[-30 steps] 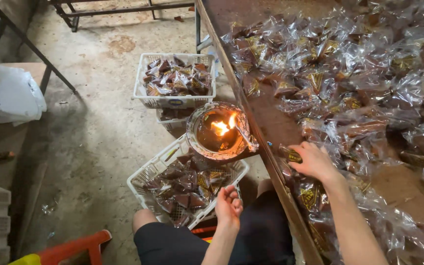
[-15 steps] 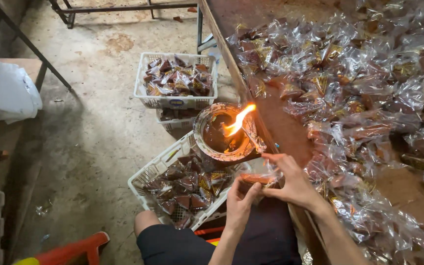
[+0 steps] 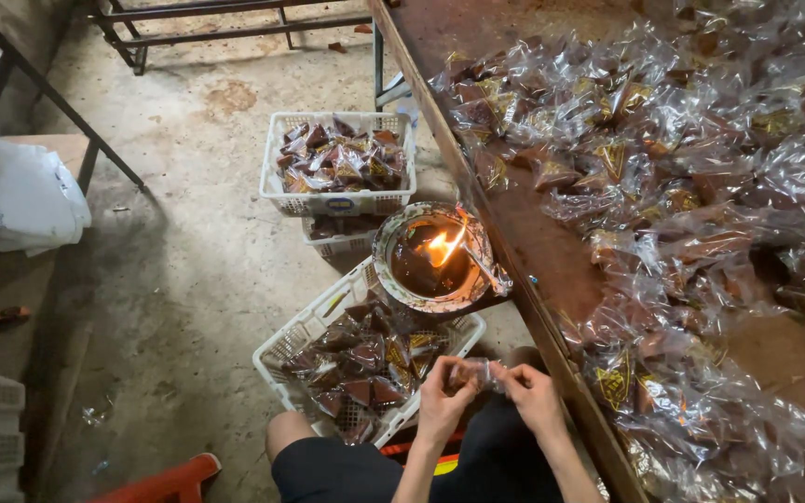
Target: Sealing plastic bags containing food items using a small flame and placing them into a crate
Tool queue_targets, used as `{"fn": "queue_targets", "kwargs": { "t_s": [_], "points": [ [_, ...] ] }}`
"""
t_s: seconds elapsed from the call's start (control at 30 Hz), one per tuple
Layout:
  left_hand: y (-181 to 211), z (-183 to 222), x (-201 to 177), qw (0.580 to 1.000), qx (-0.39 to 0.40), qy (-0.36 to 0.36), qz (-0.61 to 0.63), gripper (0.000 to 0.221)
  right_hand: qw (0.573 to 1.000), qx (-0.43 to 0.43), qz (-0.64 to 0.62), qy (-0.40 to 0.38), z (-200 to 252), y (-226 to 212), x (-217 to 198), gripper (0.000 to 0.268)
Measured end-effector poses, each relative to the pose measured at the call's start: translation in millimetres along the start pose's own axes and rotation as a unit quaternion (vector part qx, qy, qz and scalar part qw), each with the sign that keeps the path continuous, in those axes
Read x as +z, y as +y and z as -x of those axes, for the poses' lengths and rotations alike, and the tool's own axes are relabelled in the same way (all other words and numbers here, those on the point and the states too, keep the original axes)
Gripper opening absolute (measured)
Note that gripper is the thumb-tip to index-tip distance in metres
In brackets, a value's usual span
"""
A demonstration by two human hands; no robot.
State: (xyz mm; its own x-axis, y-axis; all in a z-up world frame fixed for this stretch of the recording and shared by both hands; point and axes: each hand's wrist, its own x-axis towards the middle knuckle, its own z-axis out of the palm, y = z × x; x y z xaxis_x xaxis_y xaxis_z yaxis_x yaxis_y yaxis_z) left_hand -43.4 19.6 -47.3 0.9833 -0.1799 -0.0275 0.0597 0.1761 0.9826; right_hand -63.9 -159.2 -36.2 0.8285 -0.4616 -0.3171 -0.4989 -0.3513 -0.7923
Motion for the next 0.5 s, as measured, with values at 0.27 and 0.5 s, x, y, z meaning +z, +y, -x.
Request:
{"fn": "queue_targets", "kwargs": {
  "t_s": [0.27,0.5],
  "points": [
    [-40.4,-8.2,2.8,0.993,-0.104,-0.045,-0.034,0.023,0.971,-0.164,-0.158,0.067,-9.6,75.2,23.6,0.01],
    [28.5,0.2,-19.9,0.941,-0.247,-0.173,0.15,0.018,0.949,-0.126,-0.281,-0.072,17.5,-7.9,0.3,0.031]
  ]
}}
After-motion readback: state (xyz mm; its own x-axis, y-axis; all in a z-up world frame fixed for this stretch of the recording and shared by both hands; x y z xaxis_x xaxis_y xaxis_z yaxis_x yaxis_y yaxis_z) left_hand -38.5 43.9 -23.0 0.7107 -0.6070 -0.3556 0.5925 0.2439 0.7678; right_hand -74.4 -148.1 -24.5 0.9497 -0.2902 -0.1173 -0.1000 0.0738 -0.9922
